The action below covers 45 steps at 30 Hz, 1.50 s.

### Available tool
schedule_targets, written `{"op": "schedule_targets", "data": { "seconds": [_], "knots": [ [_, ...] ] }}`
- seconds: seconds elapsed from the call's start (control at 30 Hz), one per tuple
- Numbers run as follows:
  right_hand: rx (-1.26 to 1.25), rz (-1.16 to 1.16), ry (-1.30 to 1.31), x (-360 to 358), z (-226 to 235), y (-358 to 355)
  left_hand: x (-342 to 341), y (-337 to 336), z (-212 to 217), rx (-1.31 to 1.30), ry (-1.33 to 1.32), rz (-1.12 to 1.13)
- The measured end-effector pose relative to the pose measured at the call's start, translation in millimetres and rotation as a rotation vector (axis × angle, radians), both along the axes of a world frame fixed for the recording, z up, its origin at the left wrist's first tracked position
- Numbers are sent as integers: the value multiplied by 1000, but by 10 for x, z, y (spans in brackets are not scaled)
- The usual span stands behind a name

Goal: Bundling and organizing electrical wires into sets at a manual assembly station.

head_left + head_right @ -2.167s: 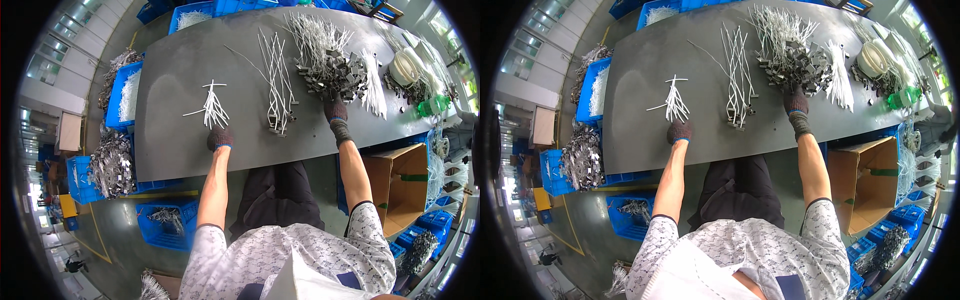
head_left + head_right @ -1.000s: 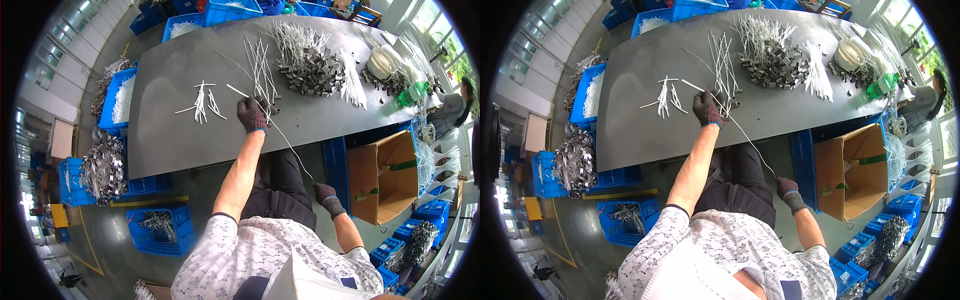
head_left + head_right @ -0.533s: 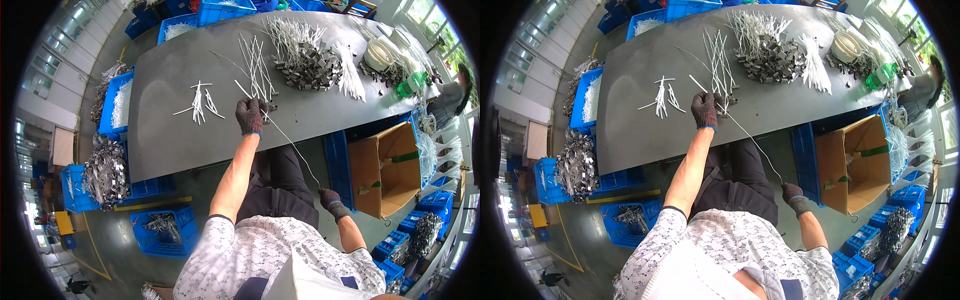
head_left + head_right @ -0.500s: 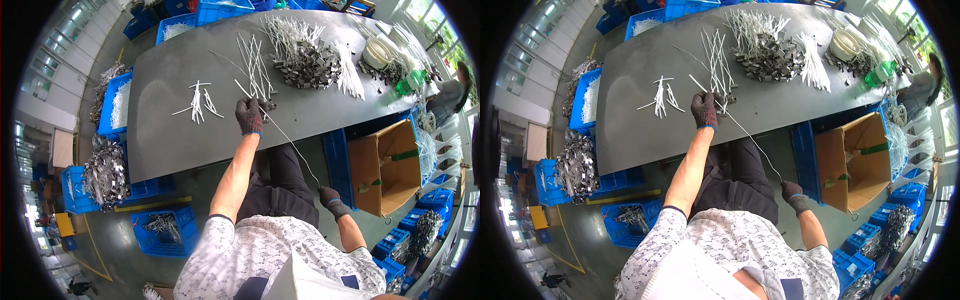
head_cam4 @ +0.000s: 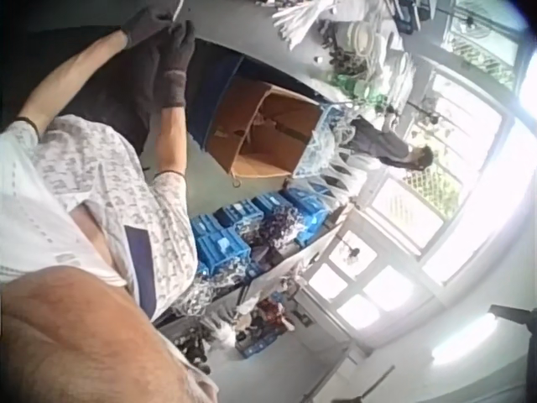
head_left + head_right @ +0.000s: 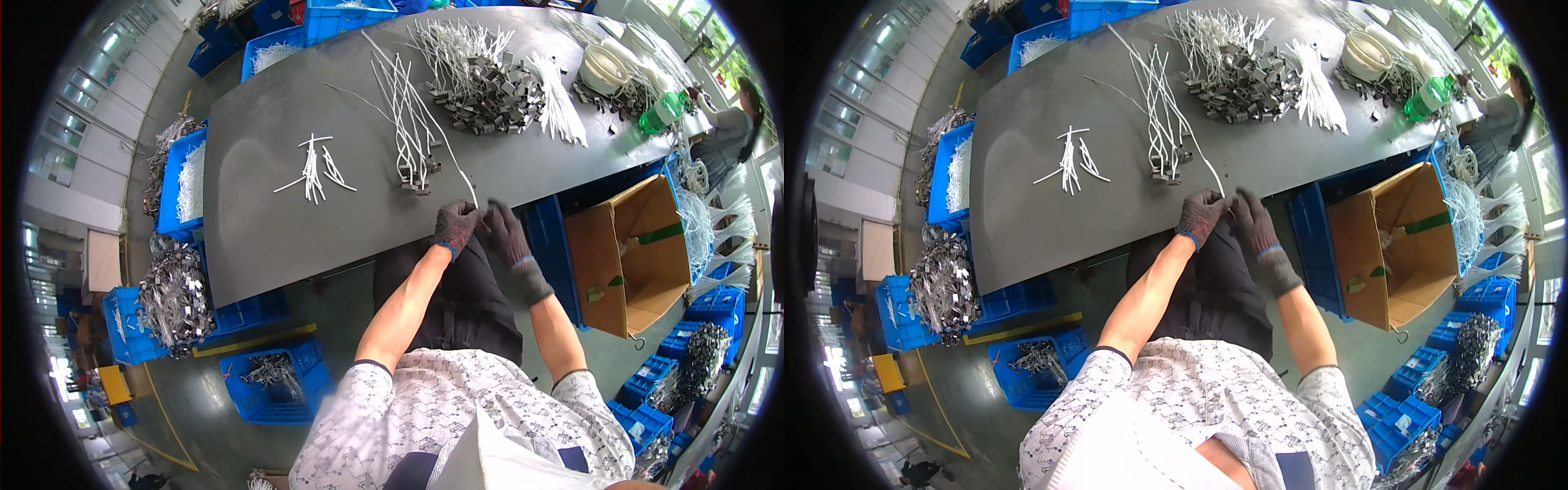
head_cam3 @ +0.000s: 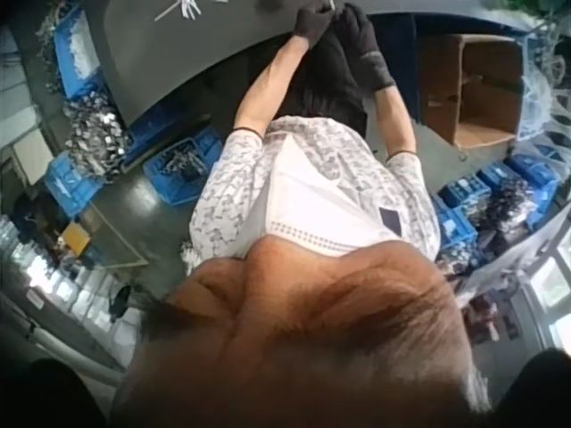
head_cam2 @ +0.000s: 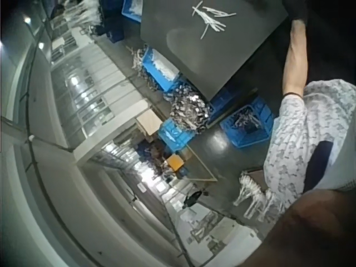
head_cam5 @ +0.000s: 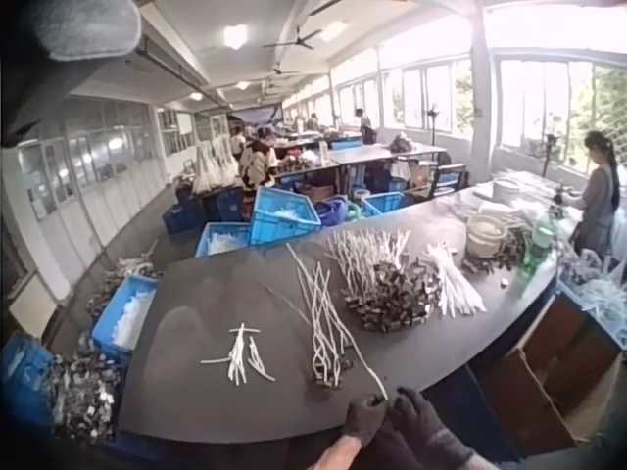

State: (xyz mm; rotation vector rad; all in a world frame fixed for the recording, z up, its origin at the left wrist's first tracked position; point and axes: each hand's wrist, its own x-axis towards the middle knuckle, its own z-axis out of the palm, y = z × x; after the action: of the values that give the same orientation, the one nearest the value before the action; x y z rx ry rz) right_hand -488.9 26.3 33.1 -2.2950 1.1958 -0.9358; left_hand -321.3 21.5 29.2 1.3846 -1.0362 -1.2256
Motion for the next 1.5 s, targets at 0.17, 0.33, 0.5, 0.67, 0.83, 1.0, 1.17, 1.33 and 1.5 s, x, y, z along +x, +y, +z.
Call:
{"op": "schedule_targets", "data": {
  "seconds": [0.17,0.33,0.5,0.67,0.83,1.0,1.17,1.33,1.5],
  "knots": [
    [361,-38,-408,284,-354,-473,219,-92,41,-52,58,-12],
    [769,19,-602,687,-119,-636,733,-438,-187,203,-35,-112],
    [671,-193,-397,649,20,-1287,1103,-831,55,311,76,7],
    [58,-380,208,383,-365,-2353,1541,-900,-69,-47,-486,131],
    [397,-482,238,611,-319,-2605,2076,-698,-516,-15,-774,476],
    [137,-462,-45,545,-163,-2440,2429,-594,-443,460,-943,495],
    [687,-490,-207,172,-513,-2046,2461,-792,-368,657,-1015,381],
    [1109,-218,-566,-157,-456,-953,2429,-918,-664,671,-958,341],
    [984,-245,-305,-350,-895,27,3359,-441,-1508,589,-691,318]
  ]
}}
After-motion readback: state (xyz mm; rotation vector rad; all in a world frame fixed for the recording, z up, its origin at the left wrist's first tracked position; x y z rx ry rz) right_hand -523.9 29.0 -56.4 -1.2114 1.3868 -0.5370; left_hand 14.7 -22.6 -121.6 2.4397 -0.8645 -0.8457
